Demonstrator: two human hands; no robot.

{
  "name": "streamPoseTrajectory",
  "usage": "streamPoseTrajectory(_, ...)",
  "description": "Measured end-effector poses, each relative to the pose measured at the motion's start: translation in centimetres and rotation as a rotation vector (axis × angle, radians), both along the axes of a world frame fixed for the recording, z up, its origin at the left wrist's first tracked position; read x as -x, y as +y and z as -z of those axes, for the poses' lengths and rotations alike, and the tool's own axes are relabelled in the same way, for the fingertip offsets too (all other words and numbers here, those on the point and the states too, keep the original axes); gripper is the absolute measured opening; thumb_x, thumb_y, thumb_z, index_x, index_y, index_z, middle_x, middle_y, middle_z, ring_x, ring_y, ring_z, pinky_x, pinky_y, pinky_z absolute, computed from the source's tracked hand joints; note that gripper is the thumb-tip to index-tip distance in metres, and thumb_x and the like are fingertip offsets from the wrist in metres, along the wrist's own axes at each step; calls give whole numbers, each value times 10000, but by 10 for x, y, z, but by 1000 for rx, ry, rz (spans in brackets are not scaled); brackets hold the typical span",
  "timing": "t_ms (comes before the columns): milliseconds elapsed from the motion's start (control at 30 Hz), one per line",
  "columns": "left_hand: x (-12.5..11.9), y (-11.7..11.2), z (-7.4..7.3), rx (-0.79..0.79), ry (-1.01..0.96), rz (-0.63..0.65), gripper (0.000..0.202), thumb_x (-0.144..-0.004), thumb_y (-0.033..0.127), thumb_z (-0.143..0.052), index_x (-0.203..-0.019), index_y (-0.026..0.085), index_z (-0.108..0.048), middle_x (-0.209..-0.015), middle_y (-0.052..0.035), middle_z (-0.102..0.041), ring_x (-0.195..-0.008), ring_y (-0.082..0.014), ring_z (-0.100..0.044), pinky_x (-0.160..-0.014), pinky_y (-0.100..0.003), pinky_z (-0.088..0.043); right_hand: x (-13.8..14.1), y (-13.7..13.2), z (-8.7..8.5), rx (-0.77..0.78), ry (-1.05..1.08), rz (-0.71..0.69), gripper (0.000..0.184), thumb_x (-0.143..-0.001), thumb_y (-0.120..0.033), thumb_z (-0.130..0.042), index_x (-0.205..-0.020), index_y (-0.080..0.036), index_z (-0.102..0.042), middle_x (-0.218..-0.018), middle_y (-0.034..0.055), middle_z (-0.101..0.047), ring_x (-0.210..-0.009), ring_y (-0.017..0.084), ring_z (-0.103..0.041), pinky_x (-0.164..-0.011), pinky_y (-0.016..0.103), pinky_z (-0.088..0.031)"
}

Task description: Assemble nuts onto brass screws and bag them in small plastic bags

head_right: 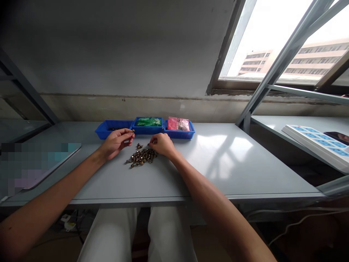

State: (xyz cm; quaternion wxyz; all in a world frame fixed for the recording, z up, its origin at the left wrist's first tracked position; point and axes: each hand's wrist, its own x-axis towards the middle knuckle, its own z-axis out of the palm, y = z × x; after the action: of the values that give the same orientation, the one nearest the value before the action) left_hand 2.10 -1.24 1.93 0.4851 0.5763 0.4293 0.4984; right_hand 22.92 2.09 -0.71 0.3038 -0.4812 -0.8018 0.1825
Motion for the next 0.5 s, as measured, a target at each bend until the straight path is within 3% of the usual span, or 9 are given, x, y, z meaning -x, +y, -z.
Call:
streamPoseTrajectory(167,12,11,3,-498,555,-398,170,-868,345,-556,-861,185,-615,-837,-52,-635,-771,-187,-560,-739,-312,-434,1,0,1,-38,-36,-10,219,-741,-254,-699,-947,-207,-756,-691,11,-662,-637,141,-560,-629,253,-395)
streamPoseTrajectory(300,36,26,6,-648,803,-675,143,-880,288,-510,-853,194,-615,-891,-91,-602,-913,-249,-534,-892,-375,-392,2,0,1,-18,-94,-25,172,-767,-233,-667,-895,-220,-781,-724,27,-685,-674,153,-585,-675,267,-412)
streamPoseTrajectory(367,45,31,8,-624,809,-695,132,-862,262,-515,-866,194,-628,-864,-85,-583,-872,-244,-535,-866,-366,-400,2,0,1,-22,-98,-30,155,-773,-212,-645,-844,-214,-783,-751,35,-702,-703,161,-602,-683,269,-415)
streamPoseTrajectory(500,43,26,9,-621,773,-556,139,-846,229,-505,-877,191,-635,-840,-55,-585,-773,-197,-540,-794,-317,-420,2,-1,1,-30,-99,-29,137,-760,-197,-649,-809,-203,-777,-744,36,-704,-694,161,-602,-670,264,-415)
